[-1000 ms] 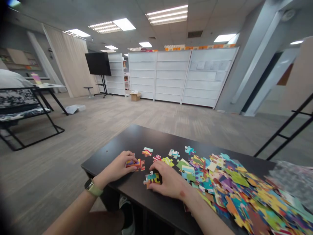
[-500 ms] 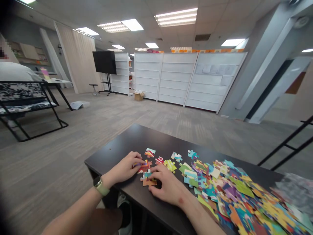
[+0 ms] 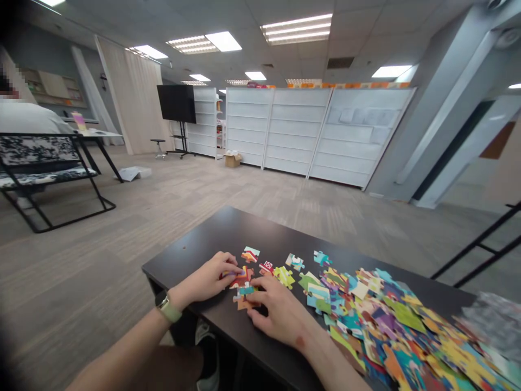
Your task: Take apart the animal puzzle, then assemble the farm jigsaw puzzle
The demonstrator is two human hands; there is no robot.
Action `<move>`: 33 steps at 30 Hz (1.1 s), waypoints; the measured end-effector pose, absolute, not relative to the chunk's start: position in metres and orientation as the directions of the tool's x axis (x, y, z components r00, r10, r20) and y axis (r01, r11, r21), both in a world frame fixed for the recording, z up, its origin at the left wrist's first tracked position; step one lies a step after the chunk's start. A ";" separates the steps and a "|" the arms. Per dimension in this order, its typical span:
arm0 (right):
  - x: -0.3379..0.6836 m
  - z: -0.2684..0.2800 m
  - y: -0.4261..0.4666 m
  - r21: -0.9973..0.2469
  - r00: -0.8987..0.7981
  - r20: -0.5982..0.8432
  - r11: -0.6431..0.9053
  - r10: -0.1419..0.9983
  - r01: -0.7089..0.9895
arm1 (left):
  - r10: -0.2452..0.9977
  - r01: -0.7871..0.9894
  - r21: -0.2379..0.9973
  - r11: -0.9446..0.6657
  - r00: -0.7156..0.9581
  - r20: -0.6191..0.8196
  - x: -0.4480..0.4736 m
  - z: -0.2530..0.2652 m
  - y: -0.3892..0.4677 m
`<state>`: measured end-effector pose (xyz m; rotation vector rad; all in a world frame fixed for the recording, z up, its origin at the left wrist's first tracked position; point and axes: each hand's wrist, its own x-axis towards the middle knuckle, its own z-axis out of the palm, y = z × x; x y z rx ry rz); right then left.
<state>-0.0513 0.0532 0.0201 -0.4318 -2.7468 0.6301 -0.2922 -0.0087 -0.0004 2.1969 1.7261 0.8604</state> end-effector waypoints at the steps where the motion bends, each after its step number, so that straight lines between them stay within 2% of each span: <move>1: -0.051 0.019 0.054 -0.480 -0.912 0.206 0.849 0.354 0.221 | 0.941 0.808 0.515 -0.286 0.137 0.309 -0.292 -0.001 -0.008; 8: -0.050 0.017 0.060 -0.578 -0.874 0.208 0.776 0.440 0.253 | 0.939 0.787 0.554 -0.271 0.090 0.331 -0.285 -0.002 -0.009; 10: -0.050 0.019 0.061 -0.572 -0.867 0.205 0.774 0.454 0.270 | 0.927 0.763 0.577 -0.291 0.076 0.367 -0.287 -0.001 -0.009; 13: -0.048 0.019 0.064 -0.550 -0.854 0.205 0.778 0.479 0.304 | 0.906 0.710 0.647 -0.278 -0.030 0.421 -0.295 0.001 -0.007; 17: -0.048 0.017 0.067 -0.530 -0.849 0.195 0.781 0.492 0.331 | 0.915 0.678 0.706 -0.202 -0.126 0.382 -0.312 -0.001 -0.003; 20: -0.049 0.017 0.067 -0.526 -0.850 0.196 0.784 0.489 0.330 | 0.934 0.722 0.668 -0.182 -0.085 0.347 -0.318 -0.004 -0.005; 26: -0.052 0.015 0.064 -0.498 -0.872 0.215 0.817 0.441 0.290 | 0.937 0.830 0.504 -0.240 0.062 0.344 -0.309 -0.008 -0.009; 33: -0.054 0.013 0.062 -0.304 -0.908 0.272 0.924 0.320 0.234 | 0.943 0.844 0.481 -0.236 0.081 0.321 -0.304 -0.011 -0.001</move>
